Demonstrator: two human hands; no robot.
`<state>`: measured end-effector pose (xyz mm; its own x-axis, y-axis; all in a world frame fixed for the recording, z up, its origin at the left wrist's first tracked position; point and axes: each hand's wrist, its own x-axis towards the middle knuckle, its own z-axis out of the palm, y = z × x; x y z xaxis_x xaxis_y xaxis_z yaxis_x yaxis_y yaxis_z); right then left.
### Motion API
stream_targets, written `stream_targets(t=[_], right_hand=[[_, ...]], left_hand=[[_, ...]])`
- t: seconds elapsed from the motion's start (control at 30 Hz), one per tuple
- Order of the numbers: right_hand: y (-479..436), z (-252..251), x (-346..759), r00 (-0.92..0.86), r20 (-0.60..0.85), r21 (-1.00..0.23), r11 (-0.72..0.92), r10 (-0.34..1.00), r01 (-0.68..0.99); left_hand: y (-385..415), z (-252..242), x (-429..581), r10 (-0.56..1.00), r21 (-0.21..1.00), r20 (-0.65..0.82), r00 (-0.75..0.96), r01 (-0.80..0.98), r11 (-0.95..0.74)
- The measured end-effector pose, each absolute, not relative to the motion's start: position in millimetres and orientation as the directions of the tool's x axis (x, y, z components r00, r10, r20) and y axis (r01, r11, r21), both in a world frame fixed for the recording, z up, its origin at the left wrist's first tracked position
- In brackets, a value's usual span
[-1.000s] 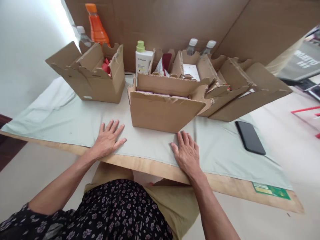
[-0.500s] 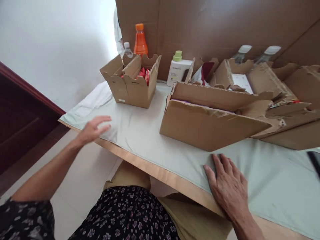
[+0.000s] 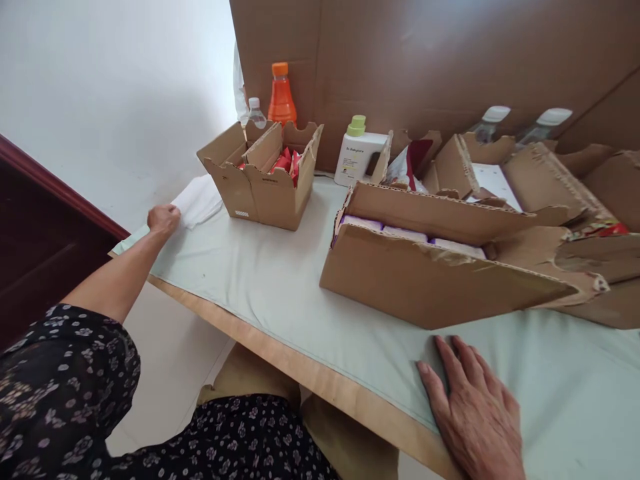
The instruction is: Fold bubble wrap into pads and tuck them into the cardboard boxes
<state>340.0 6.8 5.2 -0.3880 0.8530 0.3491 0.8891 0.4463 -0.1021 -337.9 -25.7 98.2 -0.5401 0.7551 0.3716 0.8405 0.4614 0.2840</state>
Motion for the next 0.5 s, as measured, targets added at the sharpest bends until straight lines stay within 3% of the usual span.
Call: stream_targets(t=[0.1,0.2,0.33,0.37,0.43,0.5], right_hand=[[6.0,3.6,340.6,-0.383,0.377,-0.114,0.452,0.843,0.884],[4.1,3.1,339.8,-0.369,0.401,-0.152,0.458,0.839,0.876],[4.0,3.1,339.6,-0.357,0.397,-0.222,0.466,0.846,0.856],[4.2,3.3,340.0,-0.345,0.387,-0.245,0.456,0.855,0.856],[2.9,5.7,340.3,-0.302,0.368,-0.298,0.419,0.879,0.858],[-3.9,13.2,338.4,-0.248,0.392,-0.38,0.401,0.886,0.833]], left_hand=[[-33.9,119.8,-328.7,0.596,0.392,0.35,-0.723,0.691,0.607],[-63.7,143.0,-294.9,0.558,0.474,0.327,-0.763,0.643,0.602],[-119.7,156.1,-217.0,0.639,0.613,0.249,-0.728,0.629,0.478],[-131.7,156.7,-195.8,0.684,0.695,0.19,-0.704,0.589,0.413],[-149.7,157.3,-155.1,0.787,0.894,0.001,-0.617,0.354,0.276],[-159.7,158.4,-117.4,0.871,0.966,-0.138,-0.472,0.13,0.224]])
